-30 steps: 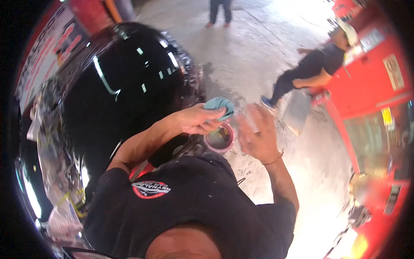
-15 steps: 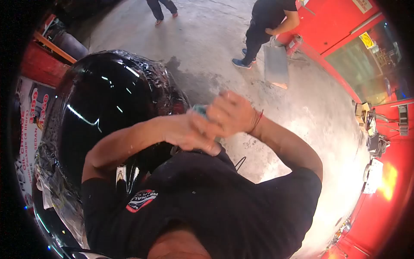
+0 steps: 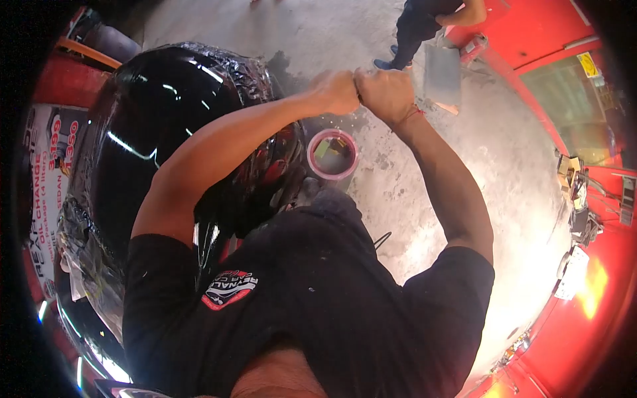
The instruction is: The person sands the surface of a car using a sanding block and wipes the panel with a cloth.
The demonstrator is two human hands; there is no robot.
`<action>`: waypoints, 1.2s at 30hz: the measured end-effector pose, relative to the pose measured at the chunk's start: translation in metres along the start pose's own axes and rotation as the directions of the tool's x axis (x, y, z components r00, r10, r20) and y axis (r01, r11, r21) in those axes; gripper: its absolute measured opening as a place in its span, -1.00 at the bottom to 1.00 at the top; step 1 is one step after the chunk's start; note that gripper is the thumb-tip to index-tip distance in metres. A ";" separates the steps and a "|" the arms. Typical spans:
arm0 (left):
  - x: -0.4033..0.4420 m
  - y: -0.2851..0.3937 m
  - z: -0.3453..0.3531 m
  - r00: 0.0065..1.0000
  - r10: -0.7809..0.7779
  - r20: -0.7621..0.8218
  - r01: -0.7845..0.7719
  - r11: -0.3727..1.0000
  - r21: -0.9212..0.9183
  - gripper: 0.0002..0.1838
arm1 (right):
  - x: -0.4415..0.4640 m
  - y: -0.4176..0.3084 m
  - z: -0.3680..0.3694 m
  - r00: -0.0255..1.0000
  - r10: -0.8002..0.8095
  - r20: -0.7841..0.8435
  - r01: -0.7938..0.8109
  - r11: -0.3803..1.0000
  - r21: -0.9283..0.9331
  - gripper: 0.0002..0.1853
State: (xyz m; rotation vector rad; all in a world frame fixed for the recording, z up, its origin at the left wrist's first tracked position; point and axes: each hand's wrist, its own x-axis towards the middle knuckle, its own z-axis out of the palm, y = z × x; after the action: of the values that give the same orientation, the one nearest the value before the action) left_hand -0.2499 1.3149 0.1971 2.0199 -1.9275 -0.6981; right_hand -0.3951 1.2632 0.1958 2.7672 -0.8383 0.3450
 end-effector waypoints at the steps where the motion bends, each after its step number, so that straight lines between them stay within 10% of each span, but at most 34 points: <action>1: 0.003 -0.001 0.002 1.000 -0.010 0.008 0.010 1.000 -0.006 -0.75 | 0.002 0.003 0.007 0.996 0.054 0.068 -0.060 0.994 0.091 -0.88; 18: 0.033 -0.073 0.082 0.926 0.378 0.000 -0.353 0.865 0.357 -0.88 | -0.015 -0.006 0.109 0.758 0.134 0.638 -0.547 0.665 0.510 -0.76; 23: 0.038 -0.081 0.107 0.872 0.489 -0.016 -0.452 0.817 0.360 -0.87 | -0.005 -0.013 0.067 0.358 0.056 0.932 -0.868 0.387 0.311 -0.82; 30: 0.003 -0.074 0.102 0.793 0.607 0.049 -0.598 0.762 0.248 -0.54 | -0.042 -0.002 0.094 0.514 -0.203 0.833 -0.858 -0.107 0.503 -0.79; 32: -0.010 -0.077 0.099 0.823 0.565 0.058 -0.557 0.783 0.277 -0.58 | -0.052 0.002 0.096 0.478 -0.171 0.862 -0.878 -0.093 0.469 -0.66; 35: -0.021 -0.084 0.096 0.959 0.261 0.114 -0.268 0.962 0.050 -0.63 | -0.057 -0.004 0.042 0.694 0.048 0.718 -0.720 0.023 0.694 -0.28; 36: -0.013 -0.097 0.113 0.970 0.189 0.152 -0.142 0.951 -0.274 -0.69 | -0.060 -0.006 0.024 0.818 0.124 0.561 -0.570 0.305 0.763 -0.18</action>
State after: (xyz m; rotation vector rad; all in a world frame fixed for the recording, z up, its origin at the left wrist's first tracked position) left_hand -0.2239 1.3513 0.0542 1.6646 -1.9515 -1.0567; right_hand -0.4365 1.2922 0.1547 3.7284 -1.9212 0.3980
